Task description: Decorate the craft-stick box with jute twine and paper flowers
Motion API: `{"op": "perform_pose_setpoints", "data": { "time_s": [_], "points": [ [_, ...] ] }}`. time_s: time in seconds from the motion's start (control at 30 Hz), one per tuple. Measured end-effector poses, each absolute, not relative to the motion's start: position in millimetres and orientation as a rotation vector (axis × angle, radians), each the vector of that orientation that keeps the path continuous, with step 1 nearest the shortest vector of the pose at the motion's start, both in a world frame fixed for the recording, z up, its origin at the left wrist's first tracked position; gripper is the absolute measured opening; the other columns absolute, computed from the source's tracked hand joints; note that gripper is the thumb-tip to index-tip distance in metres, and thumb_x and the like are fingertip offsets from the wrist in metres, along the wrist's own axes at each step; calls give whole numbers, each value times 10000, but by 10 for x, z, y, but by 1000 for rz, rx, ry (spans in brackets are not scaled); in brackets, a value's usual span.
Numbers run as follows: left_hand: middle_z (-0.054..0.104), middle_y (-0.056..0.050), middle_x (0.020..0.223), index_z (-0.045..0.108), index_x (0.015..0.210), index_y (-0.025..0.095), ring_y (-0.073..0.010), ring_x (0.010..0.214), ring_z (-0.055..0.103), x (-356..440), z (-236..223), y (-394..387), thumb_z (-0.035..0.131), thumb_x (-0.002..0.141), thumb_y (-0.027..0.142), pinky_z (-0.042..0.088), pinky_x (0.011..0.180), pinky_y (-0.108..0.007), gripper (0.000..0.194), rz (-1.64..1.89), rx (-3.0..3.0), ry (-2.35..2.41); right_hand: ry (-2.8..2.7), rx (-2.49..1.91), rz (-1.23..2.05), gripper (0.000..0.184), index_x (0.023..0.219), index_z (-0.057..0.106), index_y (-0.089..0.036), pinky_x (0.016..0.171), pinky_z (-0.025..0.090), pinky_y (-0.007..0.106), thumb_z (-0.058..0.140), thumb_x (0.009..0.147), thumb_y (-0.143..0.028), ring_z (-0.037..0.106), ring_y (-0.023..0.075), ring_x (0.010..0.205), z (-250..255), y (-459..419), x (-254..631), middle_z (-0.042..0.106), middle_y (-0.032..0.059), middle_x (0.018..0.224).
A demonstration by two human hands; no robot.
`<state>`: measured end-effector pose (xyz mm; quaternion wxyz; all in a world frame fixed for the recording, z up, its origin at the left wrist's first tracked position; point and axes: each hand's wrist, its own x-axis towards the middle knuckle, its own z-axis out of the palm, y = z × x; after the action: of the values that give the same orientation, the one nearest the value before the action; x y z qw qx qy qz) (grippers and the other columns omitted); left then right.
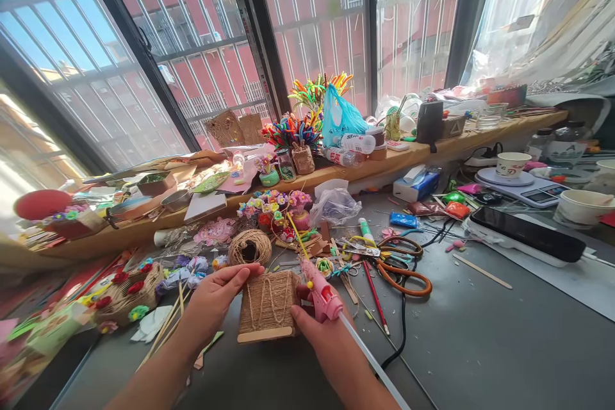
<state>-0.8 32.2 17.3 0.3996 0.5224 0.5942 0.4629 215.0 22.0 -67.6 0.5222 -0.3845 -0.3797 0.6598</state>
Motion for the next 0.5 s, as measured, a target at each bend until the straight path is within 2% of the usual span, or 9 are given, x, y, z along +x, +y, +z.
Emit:
{"op": "perform_pose_setpoints", "data": {
  "time_s": [0.1,0.17,0.2,0.27,0.33,0.4,0.43,0.5],
  "points": [
    [862,-106,1035,865,924,192,-297,1046,774,-13,329,345,866,764,460,609,930,-347,312,1229,1400,1571,-896,-908,1562,761,1394,694,-257,875,640,428,922,692,-442,739,350,1120,-683,215,2138,799,101,1187],
    [835,-83,791,837,866,171,-226,806,770,-53,487,326,748,863,476,622,701,-258,317,1264,1389,1554,-882,-917,1547,831,1460,647,-264,863,639,415,918,694,-441,742,343,1106,-681,197,2121,799,97,1177],
    [763,-45,625,812,826,176,-193,651,717,-82,571,302,646,935,477,587,571,-226,360,1247,1385,1539,-867,-928,1532,839,1473,635,-263,855,638,407,909,700,-442,743,338,1098,-678,186,2112,799,95,1173],
    [501,62,402,751,763,206,-139,398,491,-152,719,228,472,1033,427,451,384,-180,447,1246,1321,1461,-846,-959,1512,805,1452,654,-255,833,636,390,892,708,-449,740,334,1093,-666,170,2104,797,91,1170],
    [351,123,405,713,782,203,-82,329,297,-226,795,151,521,1033,360,354,351,-139,353,1355,1163,1337,-862,-994,1532,761,1414,685,-257,792,634,382,886,707,-454,741,336,1070,-649,164,2115,798,86,1170],
    [360,136,463,725,879,191,-46,337,264,-297,775,108,688,954,367,323,360,-121,195,1464,1037,1288,-908,-1011,1560,750,1406,694,-265,778,625,377,887,703,-444,744,329,1041,-631,166,2141,798,81,1182],
    [428,121,497,744,934,190,-46,359,327,-329,734,105,761,903,387,351,374,-127,201,1477,1050,1335,-930,-1015,1557,760,1422,682,-272,793,619,373,884,707,-434,741,321,1044,-624,169,2154,796,75,1191],
    [645,39,654,782,1008,200,-93,510,567,-374,616,125,824,837,436,499,486,-168,294,1441,1255,1521,-962,-1041,1516,782,1456,656,-287,828,603,366,873,717,-425,733,305,1053,-618,174,2169,795,61,1192]
  ]
}}
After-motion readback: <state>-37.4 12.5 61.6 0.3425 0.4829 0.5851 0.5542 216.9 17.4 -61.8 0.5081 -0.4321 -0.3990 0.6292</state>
